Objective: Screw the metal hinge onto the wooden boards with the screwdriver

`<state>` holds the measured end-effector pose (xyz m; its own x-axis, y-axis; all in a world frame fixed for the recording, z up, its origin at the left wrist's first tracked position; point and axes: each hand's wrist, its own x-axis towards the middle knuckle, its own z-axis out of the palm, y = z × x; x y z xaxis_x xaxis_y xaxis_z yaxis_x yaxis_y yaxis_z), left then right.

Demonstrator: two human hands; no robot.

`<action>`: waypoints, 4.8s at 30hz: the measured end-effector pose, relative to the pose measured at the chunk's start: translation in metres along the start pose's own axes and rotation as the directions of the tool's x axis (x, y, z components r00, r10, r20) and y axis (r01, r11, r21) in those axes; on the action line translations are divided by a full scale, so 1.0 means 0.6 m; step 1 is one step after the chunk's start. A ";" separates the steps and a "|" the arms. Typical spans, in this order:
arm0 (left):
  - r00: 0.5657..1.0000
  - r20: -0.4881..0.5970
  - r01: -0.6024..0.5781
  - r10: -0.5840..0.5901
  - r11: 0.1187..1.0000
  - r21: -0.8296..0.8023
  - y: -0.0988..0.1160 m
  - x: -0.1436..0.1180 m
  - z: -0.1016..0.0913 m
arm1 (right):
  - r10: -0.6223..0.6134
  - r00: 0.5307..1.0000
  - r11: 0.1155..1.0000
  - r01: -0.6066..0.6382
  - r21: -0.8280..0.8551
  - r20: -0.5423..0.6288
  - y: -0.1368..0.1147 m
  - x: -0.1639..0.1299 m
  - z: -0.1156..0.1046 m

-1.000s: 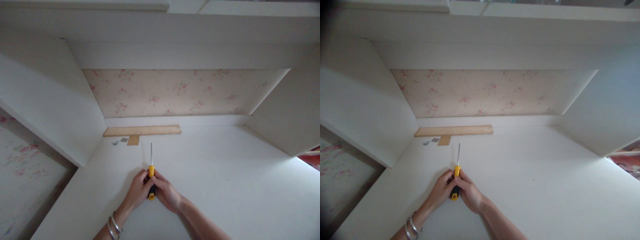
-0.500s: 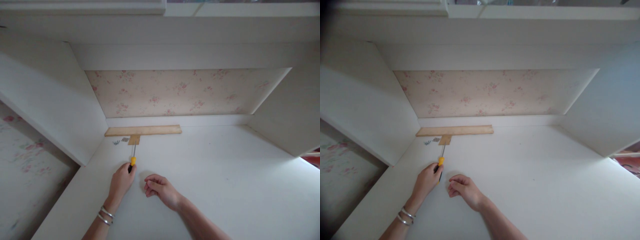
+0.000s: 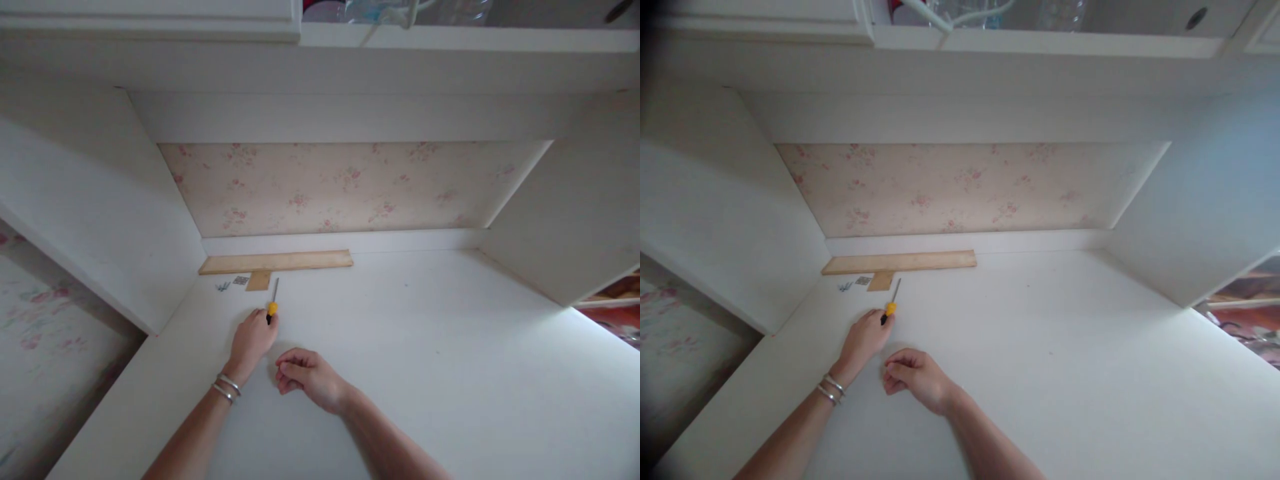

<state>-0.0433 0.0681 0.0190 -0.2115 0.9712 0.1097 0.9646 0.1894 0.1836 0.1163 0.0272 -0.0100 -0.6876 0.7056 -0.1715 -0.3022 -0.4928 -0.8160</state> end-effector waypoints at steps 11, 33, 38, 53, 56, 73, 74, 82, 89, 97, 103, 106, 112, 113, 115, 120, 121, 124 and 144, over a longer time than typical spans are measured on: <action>0.997 0.026 0.067 -0.068 0.998 0.006 0.019 0.063 -0.001 | 0.045 0.999 0.999 -0.045 0.019 -0.030 -0.007 0.003 0.001; 0.852 0.363 0.343 0.378 0.122 -0.931 0.055 -0.119 -0.005 | 0.105 0.993 0.994 -0.106 0.015 0.052 -0.024 -0.010 0.011; 0.848 0.321 0.276 0.421 0.165 -0.947 0.059 -0.116 -0.018 | 0.178 0.984 0.984 -0.178 0.011 0.031 -0.033 -0.017 0.015; 0.880 0.269 0.204 0.392 0.200 -0.958 0.061 -0.115 -0.010 | 0.184 0.983 0.983 -0.185 -0.025 -0.018 -0.027 -0.015 0.013; 0.884 0.252 0.184 0.395 0.202 -0.962 0.061 -0.115 -0.008 | 0.180 0.983 0.983 -0.180 -0.019 -0.021 -0.028 -0.015 0.013; 0.885 0.259 0.197 0.387 0.191 -0.962 0.063 -0.117 -0.013 | 0.190 0.982 0.981 -0.190 -0.046 -0.012 -0.022 -0.015 0.008; 0.886 0.260 0.198 0.385 0.194 -0.961 0.063 -0.117 -0.014 | 0.188 0.982 0.981 -0.188 -0.049 -0.014 -0.022 -0.015 0.008; 0.884 0.264 0.199 0.386 0.201 -0.959 0.062 -0.116 -0.010 | 0.183 0.983 0.983 -0.183 -0.019 -0.003 -0.024 -0.016 0.009; 0.880 0.267 0.201 0.393 0.200 -0.959 0.060 -0.117 -0.008 | 0.176 0.984 0.984 -0.177 -0.018 -0.015 -0.026 -0.018 0.012; 0.879 0.271 0.206 0.391 0.200 -0.958 0.059 -0.117 -0.004 | 0.181 0.983 0.983 -0.181 -0.015 -0.016 -0.032 -0.018 0.016; 0.880 0.277 0.210 0.386 0.206 -0.956 0.060 -0.116 -0.006 | 0.175 0.985 0.985 -0.174 -0.009 0.003 -0.031 -0.017 0.014; 0.883 0.273 0.202 0.382 0.216 -0.955 0.060 -0.114 -0.005 | 0.171 0.985 0.985 -0.171 -0.006 0.015 -0.030 -0.018 0.014; 0.880 0.275 0.203 0.388 0.217 -0.955 0.059 -0.115 -0.005 | 0.157 0.987 0.987 -0.158 -0.033 -0.009 -0.029 -0.017 0.016; 0.880 0.270 0.194 0.391 0.223 -0.955 0.059 -0.115 -0.006 | 0.152 0.988 0.988 -0.152 -0.041 -0.012 -0.028 -0.017 0.015; 0.882 0.262 0.181 0.392 0.232 -0.956 0.060 -0.115 -0.008 | 0.149 0.989 0.988 -0.149 -0.049 -0.013 -0.025 -0.015 0.013; 0.886 0.268 0.185 0.377 0.244 -0.952 0.060 -0.117 -0.012 | 0.117 0.993 0.988 -0.119 -0.097 -0.020 -0.018 -0.014 0.008; 0.885 0.271 0.187 0.379 0.244 -0.952 0.060 -0.117 -0.011 | 0.115 0.993 0.988 -0.117 -0.105 -0.020 -0.017 -0.014 0.008; 0.882 0.269 0.183 0.387 0.244 -0.952 0.059 -0.117 -0.009 | 0.116 0.993 0.987 -0.117 -0.110 -0.019 -0.017 -0.014 0.008; 0.880 0.245 0.146 0.406 0.260 -0.955 0.057 -0.116 -0.006 | 0.111 0.993 0.986 -0.114 -0.119 -0.031 -0.023 -0.015 0.011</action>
<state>0.0036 0.0065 0.0209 0.2444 0.9673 -0.0683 0.0692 0.0529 0.9962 0.1225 0.0246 0.0066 -0.6963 0.6616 -0.2783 -0.1409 -0.5062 -0.8508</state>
